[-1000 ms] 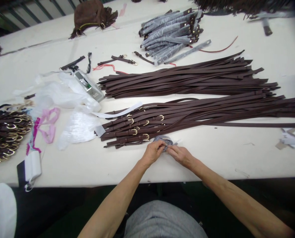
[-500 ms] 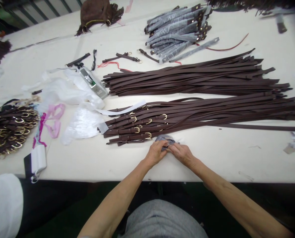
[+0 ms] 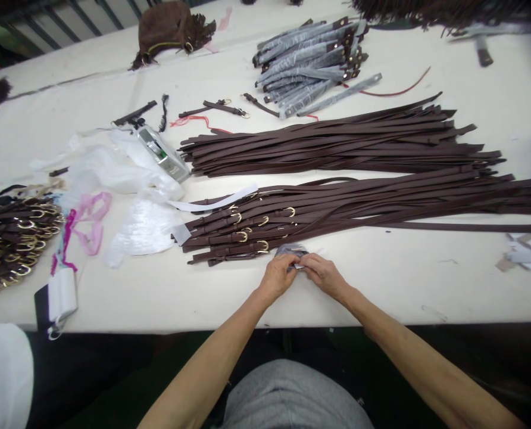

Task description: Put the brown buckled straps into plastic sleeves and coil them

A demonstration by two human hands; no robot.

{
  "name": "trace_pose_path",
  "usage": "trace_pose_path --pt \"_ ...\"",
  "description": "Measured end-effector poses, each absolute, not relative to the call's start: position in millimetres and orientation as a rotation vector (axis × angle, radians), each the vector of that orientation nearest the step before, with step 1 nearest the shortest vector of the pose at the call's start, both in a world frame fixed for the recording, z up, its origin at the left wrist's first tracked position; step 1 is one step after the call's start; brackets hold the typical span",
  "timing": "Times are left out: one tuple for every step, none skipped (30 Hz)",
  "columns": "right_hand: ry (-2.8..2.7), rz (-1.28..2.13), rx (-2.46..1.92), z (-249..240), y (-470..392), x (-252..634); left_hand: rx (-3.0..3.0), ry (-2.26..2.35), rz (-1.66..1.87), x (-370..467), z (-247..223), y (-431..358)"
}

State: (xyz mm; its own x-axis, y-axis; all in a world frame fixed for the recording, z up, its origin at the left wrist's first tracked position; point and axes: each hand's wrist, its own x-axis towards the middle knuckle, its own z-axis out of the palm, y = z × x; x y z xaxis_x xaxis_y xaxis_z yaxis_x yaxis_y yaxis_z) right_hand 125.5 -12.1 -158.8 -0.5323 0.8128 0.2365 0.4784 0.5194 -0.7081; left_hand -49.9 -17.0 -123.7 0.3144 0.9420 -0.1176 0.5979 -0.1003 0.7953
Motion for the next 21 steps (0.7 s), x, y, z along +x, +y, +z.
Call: trace_pose_path --pt "-2.211 0.778 -1.039 -160.2 -12.5 125.6 1.811 1.391 0.560 -48.9 -124.0 -16.9" --pt "-2.218 0.763 -1.031 -161.4 -12.8 125.7 1.822 1.410 0.568 -47.8 -124.6 -17.1" --pt "-2.227 0.747 -1.022 -162.4 -13.1 125.9 1.832 1.433 0.577 -46.4 -125.5 -17.4" --pt "-2.238 0.730 -1.011 -163.2 -13.4 126.1 1.842 1.457 0.588 -45.0 -126.7 -18.2" --pt "-2.252 0.712 -0.998 -163.8 -13.6 126.4 1.854 1.481 0.600 -43.4 -128.2 -19.4" --pt "-2.267 0.694 -0.983 -164.3 -13.8 126.8 1.870 1.502 0.613 -41.9 -130.0 -21.2" --pt "-2.283 0.676 -0.964 -164.6 -13.7 127.5 1.889 1.520 0.626 -40.4 -132.0 -23.3" --pt "-2.299 0.657 -0.943 -164.7 -13.5 128.4 1.913 1.533 0.637 -39.1 -134.3 -25.8" --pt "-2.316 0.638 -0.917 -164.6 -13.1 129.5 1.941 1.541 0.648 -38.1 -136.7 -28.5" --pt "-2.334 0.619 -0.888 -164.4 -12.4 131.0 1.972 1.543 0.656 -37.5 -139.1 -31.2" --pt "-2.353 0.599 -0.856 -164.0 -11.6 132.7 2.006 1.539 0.663 -37.3 -141.4 -33.6" --pt "-2.374 0.579 -0.824 -163.7 -10.6 134.5 2.041 1.529 0.669 -37.6 -143.4 -35.7" --pt "-2.395 0.561 -0.792 -163.4 -9.6 136.4 2.076 1.514 0.673 -38.4 -145.2 -37.2" --pt "-2.417 0.544 -0.764 -163.2 -8.5 138.3 2.110 1.496 0.676 -39.7 -146.5 -38.3" --pt "-2.437 0.527 -0.741 -163.2 -7.5 140.2 2.141 1.474 0.677 -41.3 -147.4 -38.8" --pt "-2.456 0.514 -0.721 -163.4 -6.5 142.1 2.171 1.450 0.676 -43.2 -147.8 -38.8" --pt "-2.475 0.503 -0.700 -163.7 -5.8 143.9 2.198 1.422 0.672 -45.3 -147.9 -38.5" --pt "-2.492 0.494 -0.679 -164.1 -5.1 145.7 2.223 1.393 0.666 -47.3 -147.7 -37.9" --pt "-2.508 0.487 -0.657 -164.5 -4.7 147.3 2.245 1.365 0.657 -49.1 -147.2 -37.0" --pt "-2.522 0.481 -0.635 -164.8 -4.5 148.7 2.264 1.342 0.647 -50.6 -146.7 -36.0" --pt "-2.534 0.477 -0.616 -164.9 -4.6 149.9 2.280 1.329 0.637 -51.6 -146.1 -34.9"
